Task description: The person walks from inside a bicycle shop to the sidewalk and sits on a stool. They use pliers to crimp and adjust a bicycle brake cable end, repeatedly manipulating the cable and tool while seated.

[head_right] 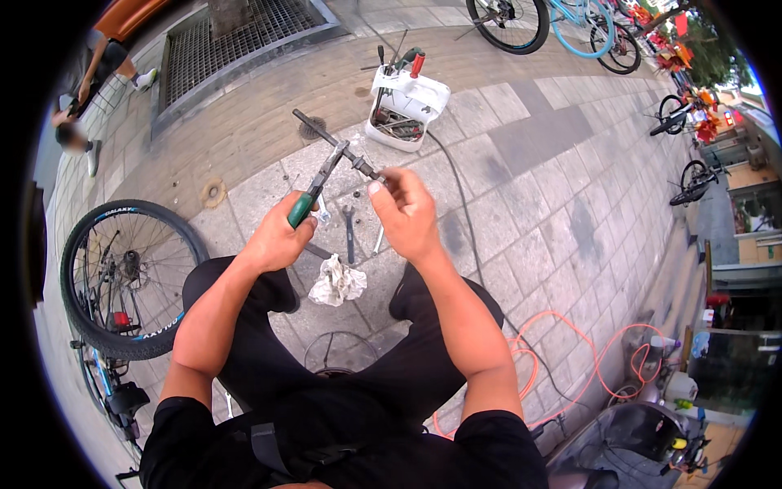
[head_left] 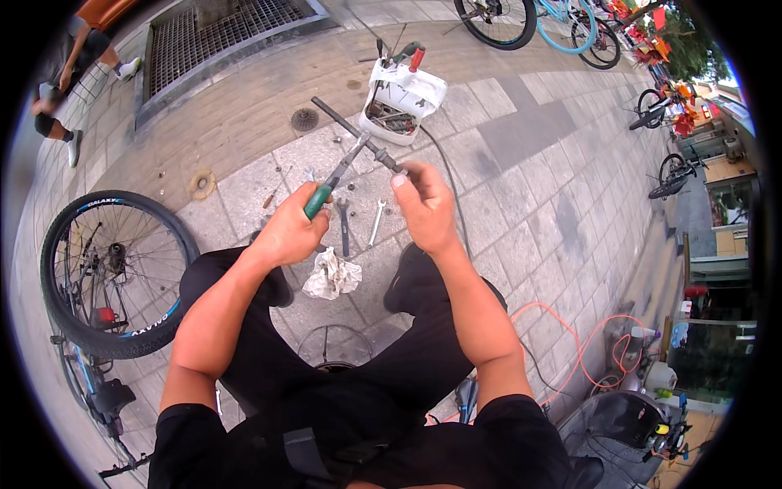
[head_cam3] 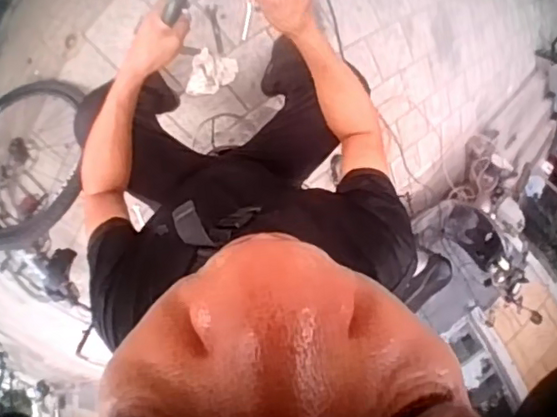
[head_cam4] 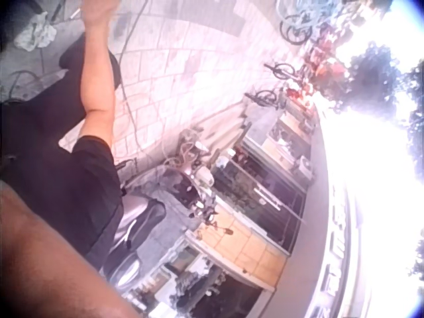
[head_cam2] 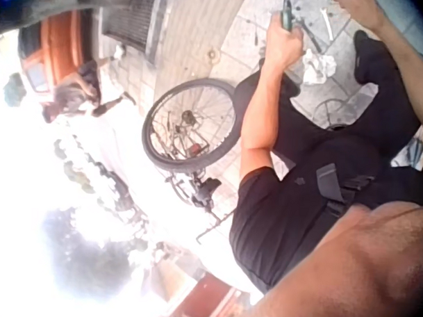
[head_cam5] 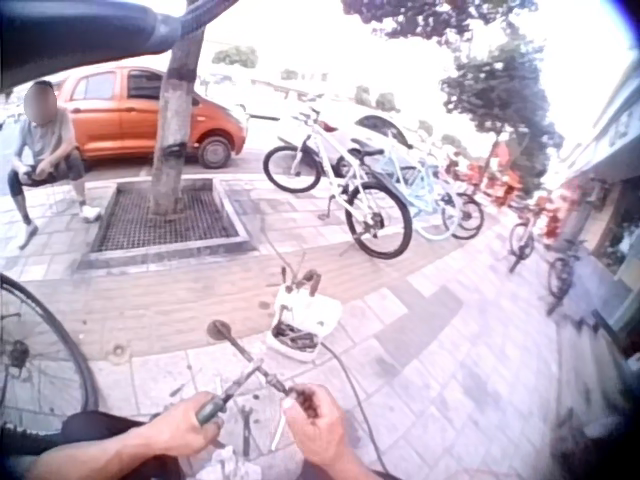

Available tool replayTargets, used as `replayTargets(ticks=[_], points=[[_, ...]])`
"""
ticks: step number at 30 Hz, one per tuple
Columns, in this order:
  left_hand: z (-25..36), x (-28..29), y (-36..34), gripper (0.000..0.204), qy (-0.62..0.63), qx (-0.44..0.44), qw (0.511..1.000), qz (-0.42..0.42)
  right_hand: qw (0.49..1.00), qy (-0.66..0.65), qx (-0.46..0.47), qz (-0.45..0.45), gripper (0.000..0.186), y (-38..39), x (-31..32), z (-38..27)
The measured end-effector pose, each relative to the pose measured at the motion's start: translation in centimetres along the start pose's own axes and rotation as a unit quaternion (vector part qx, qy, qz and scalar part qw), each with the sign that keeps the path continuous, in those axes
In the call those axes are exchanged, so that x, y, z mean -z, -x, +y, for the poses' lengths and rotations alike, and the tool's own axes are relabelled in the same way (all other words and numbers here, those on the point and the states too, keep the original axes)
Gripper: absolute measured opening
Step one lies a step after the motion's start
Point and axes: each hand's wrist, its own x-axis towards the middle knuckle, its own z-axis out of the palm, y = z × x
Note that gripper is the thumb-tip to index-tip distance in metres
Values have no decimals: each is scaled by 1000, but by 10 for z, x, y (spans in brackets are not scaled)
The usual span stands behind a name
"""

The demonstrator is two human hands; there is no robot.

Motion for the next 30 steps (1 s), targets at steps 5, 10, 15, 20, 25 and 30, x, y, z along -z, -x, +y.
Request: replayTargets(ticks=[5, 10, 15, 20, 25, 30], points=[[4, -2, 1, 29, -7, 3, 1000, -7, 939, 230, 249, 63, 22, -4, 2, -1], [3, -8, -1, 27, 7, 15, 1000, -17, 869, -373, -318, -64, 39, -2, 3, 8], [-3, -7, -4, 29, 4, -1, 1000, -16, 995, -24, -93, 16, 40, 3, 3, -7], [2, -6, -4, 29, 10, -3, 1000, -25, 911, 317, 251, 80, 27, 3, 7, -12], [5, -6, -2, 29, 1, 6, 1000, -28, 917, 302, 249, 72, 18, -1, 7, -2], [5, -8, 0, 28, -13, 15, 1000, -16, 993, -1, -122, 10, 35, 1, 1, 0]])
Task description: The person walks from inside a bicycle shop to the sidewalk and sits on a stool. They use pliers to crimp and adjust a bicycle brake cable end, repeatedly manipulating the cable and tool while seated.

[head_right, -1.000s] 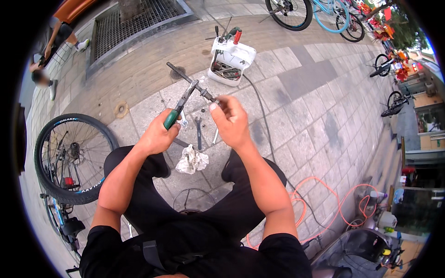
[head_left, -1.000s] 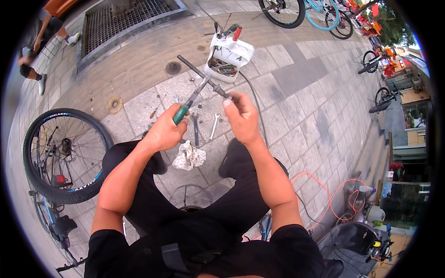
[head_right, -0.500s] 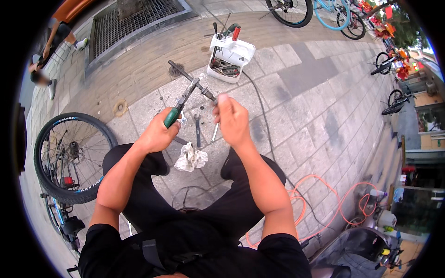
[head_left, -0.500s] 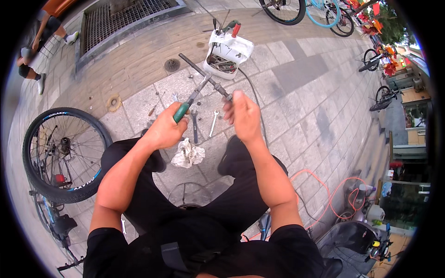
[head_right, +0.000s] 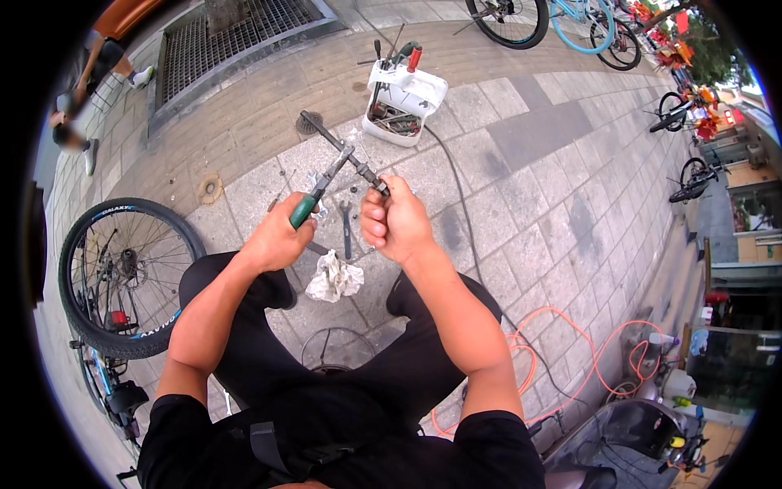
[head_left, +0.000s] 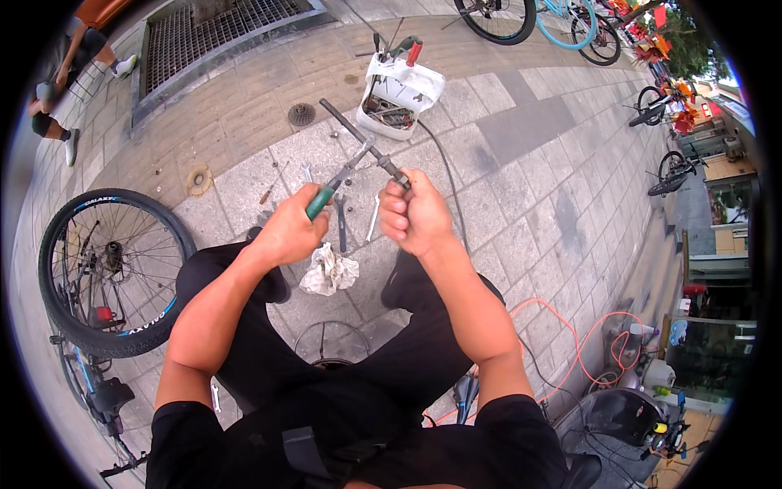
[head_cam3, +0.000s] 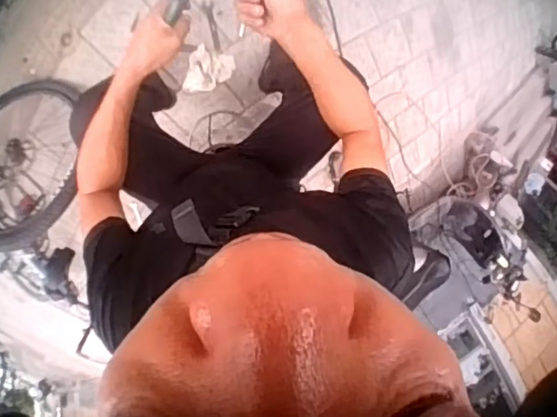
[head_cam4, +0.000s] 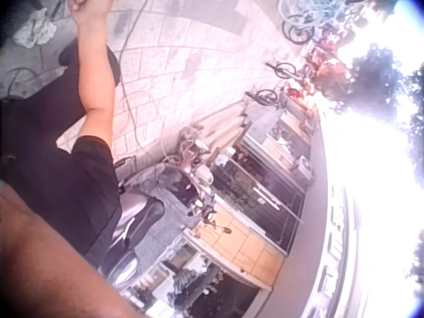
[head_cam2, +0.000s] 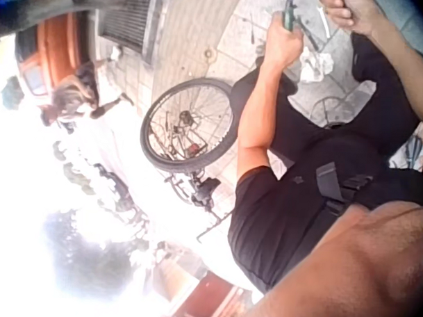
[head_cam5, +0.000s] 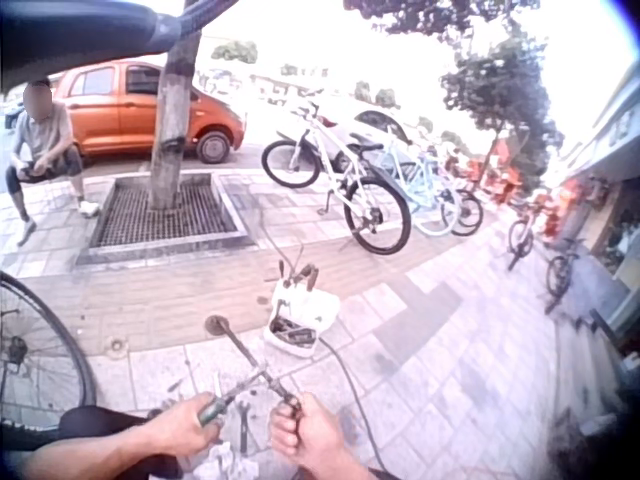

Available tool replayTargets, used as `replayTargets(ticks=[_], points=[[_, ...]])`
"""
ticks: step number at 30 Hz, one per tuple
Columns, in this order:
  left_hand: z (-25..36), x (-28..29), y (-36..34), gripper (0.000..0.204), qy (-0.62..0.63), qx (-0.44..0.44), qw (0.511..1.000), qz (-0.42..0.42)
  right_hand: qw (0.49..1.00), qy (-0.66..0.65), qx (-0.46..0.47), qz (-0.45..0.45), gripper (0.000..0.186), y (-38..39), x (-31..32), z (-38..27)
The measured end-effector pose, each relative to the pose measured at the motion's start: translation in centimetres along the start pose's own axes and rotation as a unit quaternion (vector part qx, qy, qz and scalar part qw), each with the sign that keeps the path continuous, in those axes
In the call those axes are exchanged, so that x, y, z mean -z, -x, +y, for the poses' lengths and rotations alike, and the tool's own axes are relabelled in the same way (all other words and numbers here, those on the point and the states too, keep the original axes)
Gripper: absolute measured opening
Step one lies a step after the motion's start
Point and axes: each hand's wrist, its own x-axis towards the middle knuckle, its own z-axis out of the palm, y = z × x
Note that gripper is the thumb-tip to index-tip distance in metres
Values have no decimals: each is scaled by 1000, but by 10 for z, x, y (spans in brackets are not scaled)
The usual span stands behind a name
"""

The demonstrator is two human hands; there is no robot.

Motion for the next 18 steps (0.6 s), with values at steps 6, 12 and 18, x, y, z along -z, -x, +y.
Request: replayTargets(ticks=[6, 12, 18], points=[[-5, 1, -5, 25, 22, -5, 1000, 5, 999, -35, -13, 15, 42, -1, 7, -11], [-5, -1, -6, 26, 40, -12, 999, -20, 880, 311, 346, 99, 32, -1, 10, -6], [-7, -1, -3, 25, 37, -8, 999, -20, 843, 335, 409, 98, 31, -5, 9, -5]])
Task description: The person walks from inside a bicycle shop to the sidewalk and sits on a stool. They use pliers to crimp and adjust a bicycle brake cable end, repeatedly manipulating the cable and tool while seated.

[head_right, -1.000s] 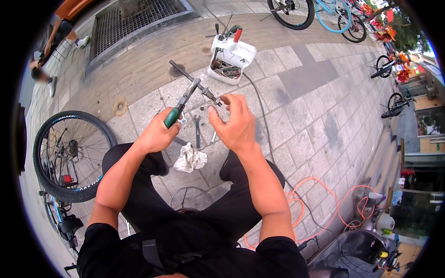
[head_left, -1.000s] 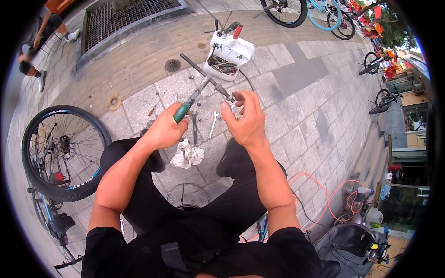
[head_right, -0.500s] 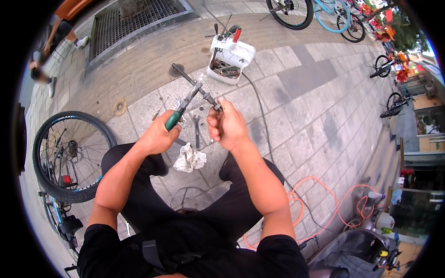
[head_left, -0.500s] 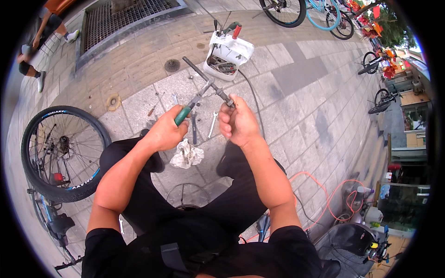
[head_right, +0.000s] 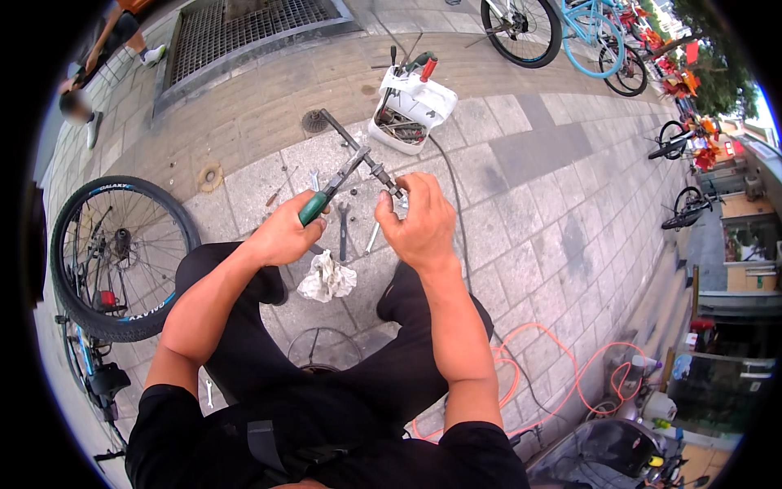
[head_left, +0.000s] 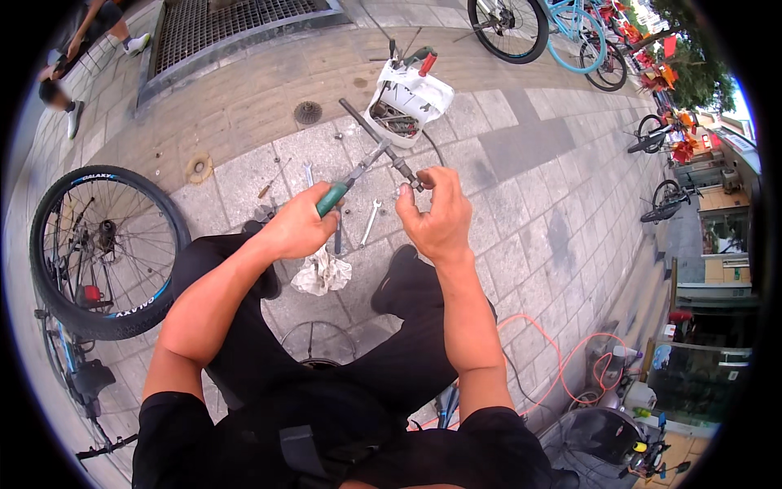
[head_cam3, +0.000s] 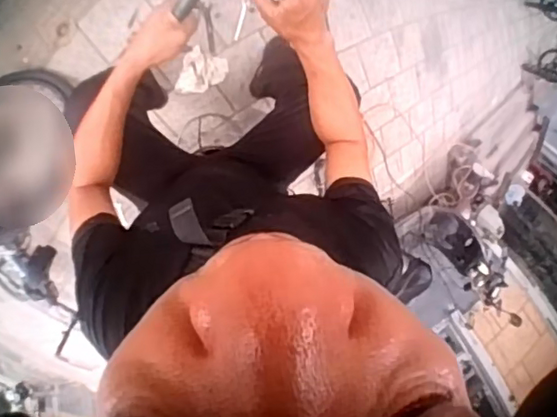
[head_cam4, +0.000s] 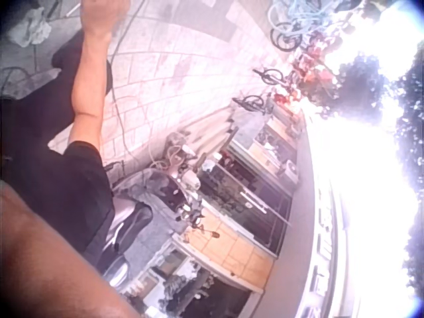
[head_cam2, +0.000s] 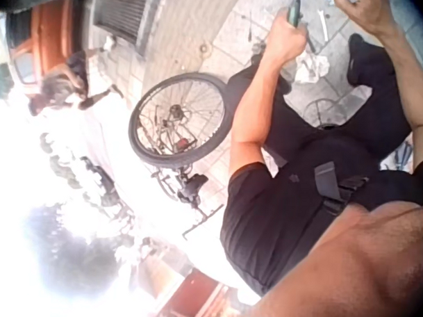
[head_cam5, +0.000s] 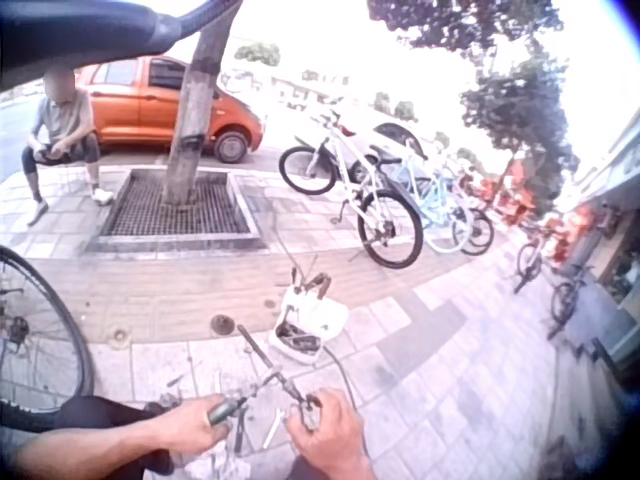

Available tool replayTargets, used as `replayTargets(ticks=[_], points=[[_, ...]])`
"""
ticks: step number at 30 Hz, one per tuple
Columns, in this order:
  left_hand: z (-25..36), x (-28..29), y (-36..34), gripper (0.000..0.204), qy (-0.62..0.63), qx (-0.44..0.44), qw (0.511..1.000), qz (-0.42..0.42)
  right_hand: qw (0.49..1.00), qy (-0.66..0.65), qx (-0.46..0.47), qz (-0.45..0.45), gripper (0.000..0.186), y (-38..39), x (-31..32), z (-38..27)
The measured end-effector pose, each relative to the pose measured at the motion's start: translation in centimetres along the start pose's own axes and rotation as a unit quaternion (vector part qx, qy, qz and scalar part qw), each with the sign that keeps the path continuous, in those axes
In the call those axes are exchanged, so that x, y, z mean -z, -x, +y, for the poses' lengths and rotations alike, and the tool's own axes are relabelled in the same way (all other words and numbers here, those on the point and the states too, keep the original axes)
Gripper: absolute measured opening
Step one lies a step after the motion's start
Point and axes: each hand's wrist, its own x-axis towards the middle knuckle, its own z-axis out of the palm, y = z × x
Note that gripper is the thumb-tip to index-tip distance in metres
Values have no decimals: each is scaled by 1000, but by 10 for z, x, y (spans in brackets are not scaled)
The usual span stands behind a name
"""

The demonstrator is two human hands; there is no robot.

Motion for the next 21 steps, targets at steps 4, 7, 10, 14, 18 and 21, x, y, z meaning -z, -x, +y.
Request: replayTargets(ticks=[4, 7, 10, 14, 18, 21], points=[[2, 0, -1, 25, -9, 0, 1000, 4, 999, -29, -32, -9, 23, 3, -2, -2], [-7, -3, -3, 25, -36, -1, 999, 34, 809, -356, -437, -168, 33, 3, 0, -2], [-2, -1, 0, 26, -22, -6, 999, 32, 504, -652, -535, -186, 52, 5, -5, 14], [2, 3, -2, 25, -1, -14, 999, 36, 866, -344, -350, -95, 39, -4, 1, -7], [2, 4, -5, 25, -7, -12, 1000, 24, 992, -71, -102, -22, 31, -1, 2, -3], [5, 3, -3, 25, -16, -10, 1000, 20, 995, -70, -73, -19, 25, 3, -5, 6]])
